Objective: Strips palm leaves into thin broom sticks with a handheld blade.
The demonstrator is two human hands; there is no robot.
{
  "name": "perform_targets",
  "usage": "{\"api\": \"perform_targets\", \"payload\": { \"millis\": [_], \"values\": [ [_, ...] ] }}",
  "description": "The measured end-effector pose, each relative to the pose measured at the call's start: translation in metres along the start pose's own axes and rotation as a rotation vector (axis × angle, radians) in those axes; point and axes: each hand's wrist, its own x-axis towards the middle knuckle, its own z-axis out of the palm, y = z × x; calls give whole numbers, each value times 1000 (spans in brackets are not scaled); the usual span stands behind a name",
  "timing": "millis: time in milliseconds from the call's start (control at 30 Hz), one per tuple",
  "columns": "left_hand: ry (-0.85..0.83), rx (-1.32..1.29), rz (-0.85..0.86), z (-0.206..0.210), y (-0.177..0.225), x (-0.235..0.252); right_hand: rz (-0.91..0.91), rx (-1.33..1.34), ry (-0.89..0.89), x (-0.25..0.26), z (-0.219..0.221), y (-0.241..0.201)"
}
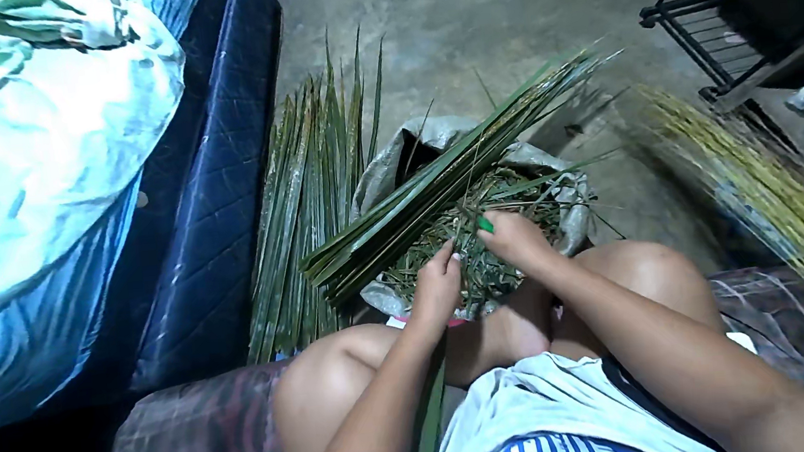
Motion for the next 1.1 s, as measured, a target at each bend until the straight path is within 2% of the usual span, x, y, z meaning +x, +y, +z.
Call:
{"api": "perform_targets", "payload": {
  "millis": [100, 167, 233, 400, 500, 567, 700, 800, 900, 967, 1100],
  "values": [
    [-10, -240, 15, -3, -2, 0, -117, -68, -110, -18, 14, -8],
    [-22, -342, 24, -3, -4, -1, -131, -124, -118, -18, 15, -11],
    [-29, -415, 24, -4, -3, -1, -117, -152, -64, -10, 10, -10],
    [-77, -462, 33, -2, -1, -5, 35, -29, 163, 28, -10, 12],
    [-80, -456, 31, -1, -2, -5, 67, 40, 210, 30, -17, 18],
    [-73, -464, 22, -2, -2, -4, 0, 56, 155, 17, -13, 11],
    [-71, -456, 31, -4, -2, -3, -183, -61, -73, -10, 4, -3],
    [-88, -454, 25, -3, -1, -4, -138, -109, -42, -5, 3, -4],
    [-101, -454, 30, -2, 0, -6, -7, 29, 132, 19, -8, 11],
    [-96, -428, 34, -1, -1, -6, 9, 172, 184, 30, -12, 21],
    [-105, -351, -1, 4, 0, -5, -98, 562, -21, 28, 3, 20]
  ]
}}
